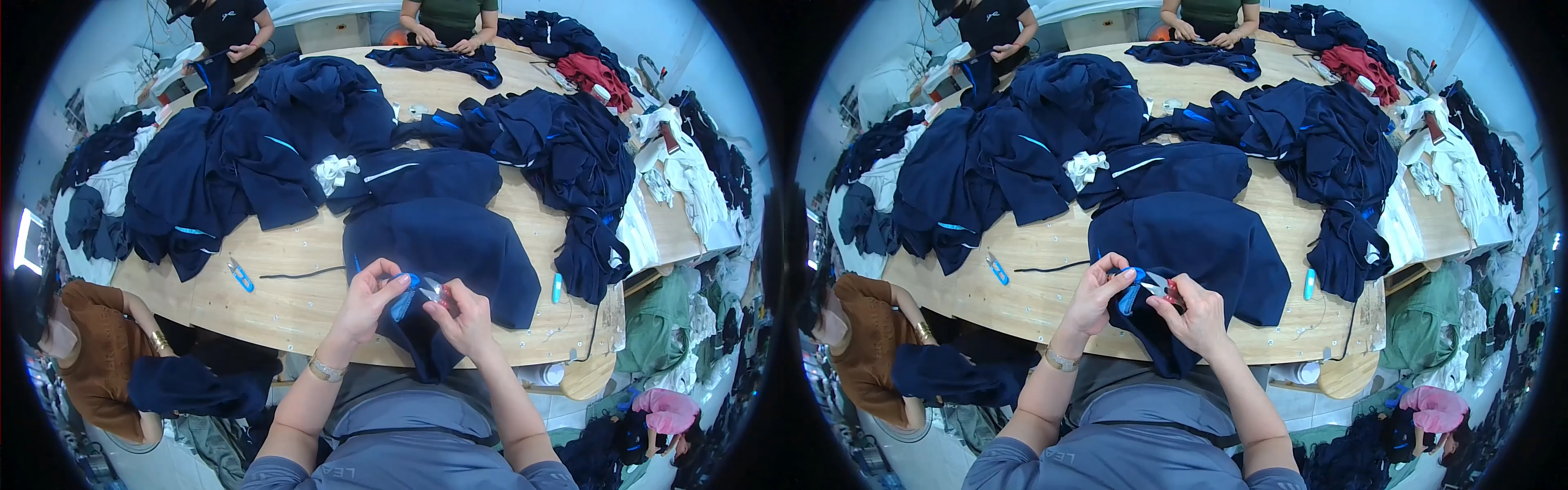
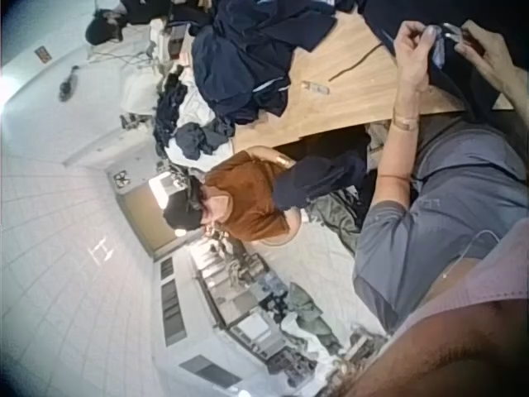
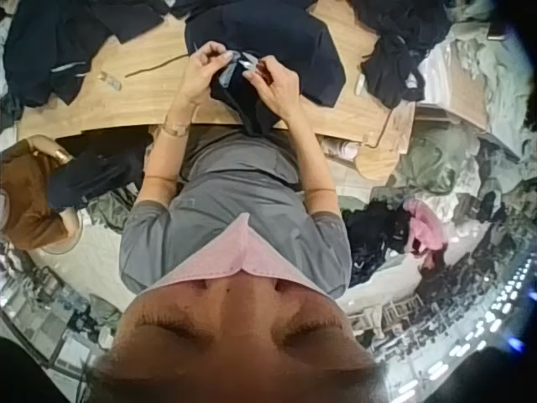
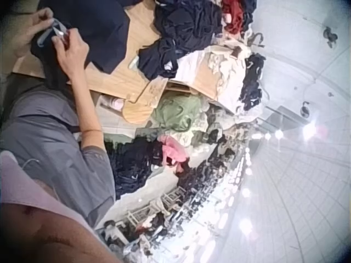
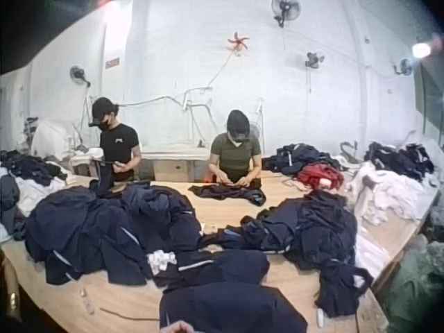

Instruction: Trimming excess threads from navy blue athletic garments using small scissors in a factory setting.

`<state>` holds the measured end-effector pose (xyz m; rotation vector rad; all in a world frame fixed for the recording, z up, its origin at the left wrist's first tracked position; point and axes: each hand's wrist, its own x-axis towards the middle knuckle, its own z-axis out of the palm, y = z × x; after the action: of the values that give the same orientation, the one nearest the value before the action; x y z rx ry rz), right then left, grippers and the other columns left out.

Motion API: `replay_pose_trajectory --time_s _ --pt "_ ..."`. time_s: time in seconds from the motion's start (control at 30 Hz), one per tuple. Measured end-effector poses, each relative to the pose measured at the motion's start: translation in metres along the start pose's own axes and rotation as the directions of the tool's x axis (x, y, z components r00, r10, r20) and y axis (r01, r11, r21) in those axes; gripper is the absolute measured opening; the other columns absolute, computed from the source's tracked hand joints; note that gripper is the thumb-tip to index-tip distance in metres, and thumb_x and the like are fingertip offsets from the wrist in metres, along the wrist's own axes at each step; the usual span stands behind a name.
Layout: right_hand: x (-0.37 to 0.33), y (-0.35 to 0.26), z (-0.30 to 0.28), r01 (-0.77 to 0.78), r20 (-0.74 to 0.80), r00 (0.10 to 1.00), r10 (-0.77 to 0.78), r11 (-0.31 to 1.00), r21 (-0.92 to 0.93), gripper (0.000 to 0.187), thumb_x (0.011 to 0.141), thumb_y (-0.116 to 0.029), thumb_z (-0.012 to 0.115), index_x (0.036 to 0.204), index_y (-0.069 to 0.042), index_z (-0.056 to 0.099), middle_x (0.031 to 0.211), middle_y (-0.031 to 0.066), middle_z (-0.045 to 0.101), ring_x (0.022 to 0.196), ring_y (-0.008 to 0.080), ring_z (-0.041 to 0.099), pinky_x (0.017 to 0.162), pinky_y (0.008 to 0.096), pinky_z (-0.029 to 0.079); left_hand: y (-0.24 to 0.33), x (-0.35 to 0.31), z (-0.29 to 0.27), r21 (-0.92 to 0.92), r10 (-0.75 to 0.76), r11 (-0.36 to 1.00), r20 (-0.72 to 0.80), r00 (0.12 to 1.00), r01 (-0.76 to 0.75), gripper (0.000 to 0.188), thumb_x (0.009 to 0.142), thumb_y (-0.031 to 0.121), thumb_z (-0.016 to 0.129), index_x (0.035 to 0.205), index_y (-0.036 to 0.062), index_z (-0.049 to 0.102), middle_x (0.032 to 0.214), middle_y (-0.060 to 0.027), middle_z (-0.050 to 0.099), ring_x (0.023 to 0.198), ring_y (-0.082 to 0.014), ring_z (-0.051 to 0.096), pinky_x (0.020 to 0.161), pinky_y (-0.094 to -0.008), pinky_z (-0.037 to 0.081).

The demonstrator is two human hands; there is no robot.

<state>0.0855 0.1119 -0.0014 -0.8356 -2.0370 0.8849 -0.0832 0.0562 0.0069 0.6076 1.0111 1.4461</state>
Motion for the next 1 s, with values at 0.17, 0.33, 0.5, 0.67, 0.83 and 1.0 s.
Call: replay_pose_trajectory --time_s 0.17,0.33,0.5,0.67,0.83,1.0 --pt "-0.0036 0.0006 0.0002 0.157 0.04 0.988 -0.152 0.967 -0.198 0.035 0.071 -0.032 0.073 0.073 -0.004 0.053 0.063 0.0069 0.053 0.05 0.0216 0.054 0.046 0.0296 0.041 -0.0004 -0.0008 -0.0005 0.011 0.018 1.0 -0.043 0.999 -0.017 0.01 0.085 0.006 0.06 0.09 0.0047 0.051 0.078 -0.002 0.062 0.069 -0.003 0.057 0.062 -0.0157 0.045" --pt "-0.0022 -0.0023 0.0015 0.159 -0.005 0.986 -0.169 0.938 -0.309 0.037 0.073 -0.038 0.07 0.07 -0.006 0.052 0.061 0.0053 0.052 0.048 0.0204 0.054 0.043 0.0287 0.041 -0.0016 -0.0018 -0.0009 0.014 0.028 1.0 -0.031 0.999 -0.028 0.011 0.085 0.007 0.06 0.091 0.0044 0.051 0.078 -0.0021 0.062 0.069 -0.0029 0.057 0.063 -0.0156 0.045" --pt "-0.0007 -0.0004 0.0007 0.147 -0.018 0.987 -0.16 0.94 -0.307 0.035 0.074 -0.037 0.069 0.069 -0.007 0.052 0.061 0.0048 0.052 0.047 0.0203 0.053 0.043 0.0287 0.04 0.0009 -0.0035 0.0005 0.016 0.019 1.0 -0.016 1.0 -0.019 0.012 0.085 0.007 0.06 0.091 0.0041 0.051 0.077 -0.0025 0.062 0.066 -0.0032 0.057 0.06 -0.0155 0.046" --pt "-0.0004 -0.0002 -0.002 0.195 0.012 0.979 -0.205 0.914 -0.357 0.034 0.075 -0.035 0.068 0.068 -0.007 0.051 0.06 0.0047 0.052 0.046 0.0205 0.053 0.042 0.0293 0.04 0.0007 -0.0035 0.0011 0.036 0.025 0.999 -0.015 1.0 -0.024 0.011 0.086 0.007 0.06 0.091 0.0038 0.05 0.076 -0.0027 0.062 0.064 -0.0032 0.057 0.059 -0.0154 0.046" --pt "0.0016 0.0016 -0.0044 0.118 -0.089 0.986 -0.142 0.965 -0.233 0.033 0.078 -0.033 0.066 0.067 -0.006 0.05 0.059 0.0051 0.051 0.046 0.0194 0.052 0.042 0.0292 0.039 -0.0008 -0.0029 0.0004 0.029 0.045 0.999 -0.023 0.999 -0.044 0.01 0.086 0.007 0.059 0.09 0.0048 0.05 0.077 -0.001 0.06 0.066 -0.0028 0.056 0.059 -0.0155 0.045" --pt "0.0019 0.0072 -0.0078 0.161 -0.047 0.982 -0.182 0.944 -0.288 0.035 0.077 -0.035 0.067 0.067 -0.006 0.05 0.059 0.0052 0.05 0.046 0.0198 0.05 0.043 0.0289 0.038 -0.0037 -0.0013 -0.0049 -0.008 0.029 1.0 -0.019 0.999 -0.029 0.009 0.087 0.007 0.058 0.089 0.006 0.049 0.078 0.0002 0.059 0.068 -0.0027 0.055 0.059 -0.0151 0.045"
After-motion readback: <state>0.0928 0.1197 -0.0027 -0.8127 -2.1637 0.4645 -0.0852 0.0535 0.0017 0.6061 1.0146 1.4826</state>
